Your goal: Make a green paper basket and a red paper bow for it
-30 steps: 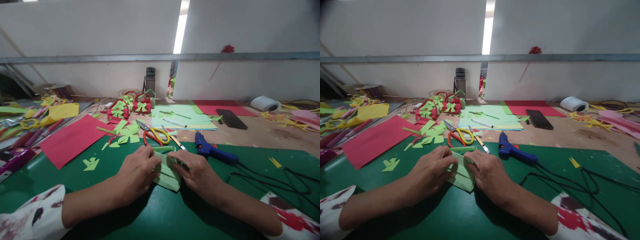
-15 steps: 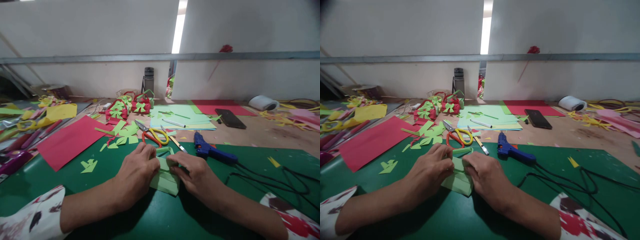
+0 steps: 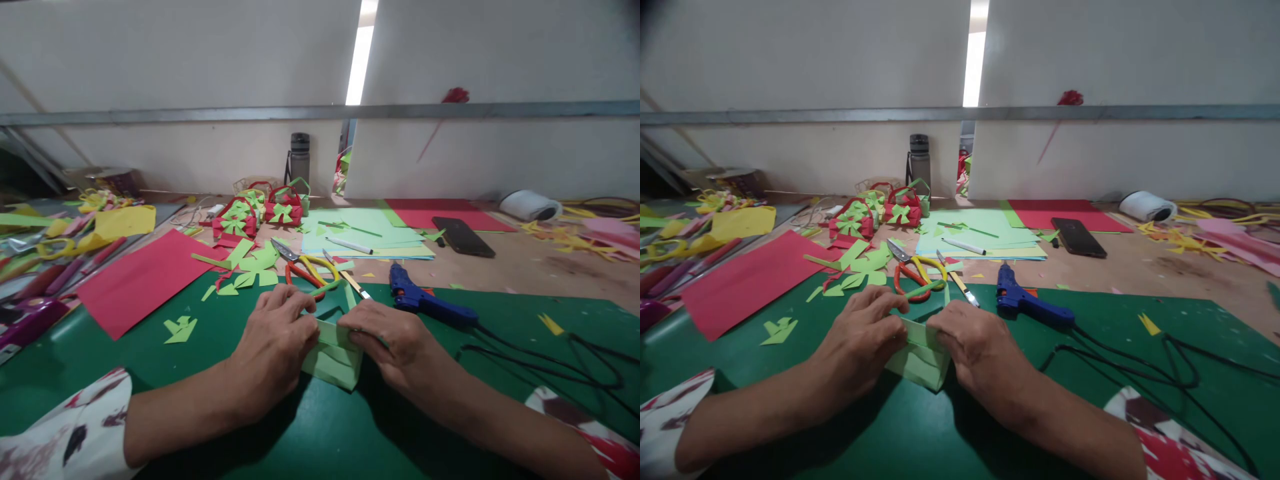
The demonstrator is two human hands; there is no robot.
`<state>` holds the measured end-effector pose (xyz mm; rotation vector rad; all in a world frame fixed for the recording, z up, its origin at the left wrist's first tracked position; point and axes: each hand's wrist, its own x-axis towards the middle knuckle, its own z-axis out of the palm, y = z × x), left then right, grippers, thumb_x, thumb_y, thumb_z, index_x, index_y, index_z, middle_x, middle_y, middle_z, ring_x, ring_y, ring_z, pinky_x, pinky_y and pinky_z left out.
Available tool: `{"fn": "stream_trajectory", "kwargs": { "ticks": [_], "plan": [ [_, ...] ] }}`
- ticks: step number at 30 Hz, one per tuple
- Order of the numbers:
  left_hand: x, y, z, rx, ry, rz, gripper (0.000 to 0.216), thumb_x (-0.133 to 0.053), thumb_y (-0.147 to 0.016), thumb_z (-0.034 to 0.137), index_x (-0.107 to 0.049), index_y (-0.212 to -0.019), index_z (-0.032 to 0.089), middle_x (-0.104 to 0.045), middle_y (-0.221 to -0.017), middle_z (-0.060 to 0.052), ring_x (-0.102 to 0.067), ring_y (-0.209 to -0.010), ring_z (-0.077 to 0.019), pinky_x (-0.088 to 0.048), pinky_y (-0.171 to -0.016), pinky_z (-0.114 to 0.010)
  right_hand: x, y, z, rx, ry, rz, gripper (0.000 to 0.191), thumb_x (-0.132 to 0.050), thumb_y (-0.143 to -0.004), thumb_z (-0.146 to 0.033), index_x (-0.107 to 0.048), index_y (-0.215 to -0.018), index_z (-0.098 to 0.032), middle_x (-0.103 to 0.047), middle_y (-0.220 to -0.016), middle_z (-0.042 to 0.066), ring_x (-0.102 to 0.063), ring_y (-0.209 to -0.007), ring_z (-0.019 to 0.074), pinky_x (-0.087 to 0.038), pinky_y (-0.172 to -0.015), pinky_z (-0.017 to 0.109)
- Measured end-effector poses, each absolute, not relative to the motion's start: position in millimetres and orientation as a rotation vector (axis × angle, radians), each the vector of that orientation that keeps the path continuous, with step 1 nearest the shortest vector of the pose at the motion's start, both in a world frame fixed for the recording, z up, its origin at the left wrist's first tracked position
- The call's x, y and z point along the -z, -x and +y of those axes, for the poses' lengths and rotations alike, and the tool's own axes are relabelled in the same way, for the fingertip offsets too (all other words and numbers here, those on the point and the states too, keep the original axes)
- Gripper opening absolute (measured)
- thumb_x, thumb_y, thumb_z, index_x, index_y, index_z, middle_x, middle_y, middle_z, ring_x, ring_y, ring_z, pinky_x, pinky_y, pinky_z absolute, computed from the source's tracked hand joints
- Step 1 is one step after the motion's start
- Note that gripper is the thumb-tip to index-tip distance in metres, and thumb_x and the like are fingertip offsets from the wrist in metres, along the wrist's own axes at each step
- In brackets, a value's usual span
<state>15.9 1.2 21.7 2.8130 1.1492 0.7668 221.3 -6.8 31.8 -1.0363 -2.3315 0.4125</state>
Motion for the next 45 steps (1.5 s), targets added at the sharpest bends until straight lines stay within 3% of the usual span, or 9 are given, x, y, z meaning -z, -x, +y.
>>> {"fn": "stream_trajectory", "kwargs": {
  "ticks": [4,10,13,19,23,27,30,37,45],
  "plan": [
    [-22.5,-16.2,-0.7,-0.736,-2.804,1.159,0.011,-0.048,-0.080,0.007,-0.053,-0.075,0.016,-0.058,-0.095,-0.006,-0.044,-0.090,-0.0219,-0.035,-0.075,-0.037,-32.4,-220.6,-9.4,-0.404,1.089,-2.362,0.013,-0.058,-0.082,-0.016,-0.062,-0.094,-0.018,-0.062,-0.086,0.006,-0.057,-0.081,0.0191,-0.046,-0.071,0.031],
    [-22.2,-16.3,-2.4,-0.752,-2.821,1.166,0.013,-0.045,-0.082,0.008,-0.051,-0.074,0.016,-0.057,-0.086,-0.006,-0.043,-0.084,-0.0204,-0.033,-0.073,-0.035,-27.5,-217.6,-14.2,-0.282,1.128,-2.460,0.036,-0.072,-0.071,-0.021,-0.058,-0.104,-0.017,-0.062,-0.092,0.007,-0.056,-0.087,0.0234,-0.047,-0.073,0.035],
    [-20.9,-16.8,-2.7,-0.737,-2.844,1.171,0.012,-0.045,-0.082,0.008,-0.051,-0.074,0.016,-0.057,-0.085,-0.005,-0.043,-0.084,-0.0203,-0.033,-0.073,-0.036,-23.8,-213.9,-16.7,-0.182,1.138,-2.475,0.038,-0.070,-0.071,-0.020,-0.056,-0.106,-0.016,-0.060,-0.093,0.008,-0.055,-0.086,0.0240,-0.047,-0.070,0.036],
    [-18.8,-15.4,-3.1,-0.840,-2.839,1.080,0.015,-0.044,-0.084,0.009,-0.052,-0.075,0.017,-0.058,-0.096,-0.007,-0.045,-0.092,-0.0219,-0.038,-0.077,-0.038,-18.2,-211.9,-18.3,-0.059,1.116,-2.461,0.013,-0.055,-0.079,-0.011,-0.058,-0.091,-0.016,-0.057,-0.084,0.007,-0.052,-0.078,0.0212,-0.044,-0.065,0.032],
    [-22.6,-1.7,-4.7,-0.934,-2.742,1.045,0.010,-0.050,-0.085,0.014,-0.053,-0.094,0.018,-0.052,-0.114,-0.011,-0.043,-0.107,-0.0233,-0.042,-0.087,-0.039,-15.7,-213.0,-17.6,0.014,1.063,-2.449,0.009,-0.051,-0.082,-0.011,-0.058,-0.086,-0.015,-0.056,-0.080,0.007,-0.050,-0.075,0.0205,-0.042,-0.063,0.031],
    [-21.2,21.5,-5.0,-0.898,-2.691,1.225,0.061,-0.069,-0.074,0.032,-0.038,-0.123,0.016,-0.049,-0.120,-0.014,-0.042,-0.113,-0.0277,-0.040,-0.094,-0.044,-15.2,-214.6,-16.1,-0.010,1.026,-2.439,0.011,-0.049,-0.084,-0.012,-0.058,-0.090,-0.014,-0.057,-0.082,0.008,-0.049,-0.076,0.0215,-0.043,-0.064,0.033],
    [-15.5,33.4,-5.1,-0.775,-2.636,1.335,0.074,-0.074,-0.068,0.036,-0.034,-0.128,0.016,-0.050,-0.122,-0.014,-0.042,-0.114,-0.0292,-0.041,-0.094,-0.044,-16.2,-215.9,-15.6,-0.015,0.996,-2.444,0.012,-0.048,-0.085,-0.012,-0.057,-0.093,-0.014,-0.057,-0.083,0.008,-0.049,-0.077,0.0218,-0.044,-0.066,0.035],
    [-14.7,32.5,-10.0,-0.634,-2.615,1.304,0.075,-0.072,-0.069,0.027,-0.032,-0.132,0.017,-0.056,-0.114,-0.011,-0.047,-0.106,-0.0259,-0.042,-0.088,-0.040,-19.8,-217.7,-17.4,0.098,0.908,-2.443,0.013,-0.049,-0.086,-0.013,-0.057,-0.096,-0.015,-0.058,-0.085,0.009,-0.051,-0.079,0.0221,-0.046,-0.069,0.036],
    [-13.9,30.4,-12.2,-0.601,-2.643,1.236,0.058,-0.064,-0.077,0.024,-0.039,-0.129,0.015,-0.062,-0.107,-0.010,-0.052,-0.095,-0.0235,-0.042,-0.083,-0.039,-21.5,-215.9,-17.6,0.123,0.854,-2.460,0.014,-0.046,-0.087,-0.013,-0.059,-0.094,-0.013,-0.059,-0.084,0.010,-0.052,-0.079,0.0225,-0.049,-0.074,0.041]
  ]
}}
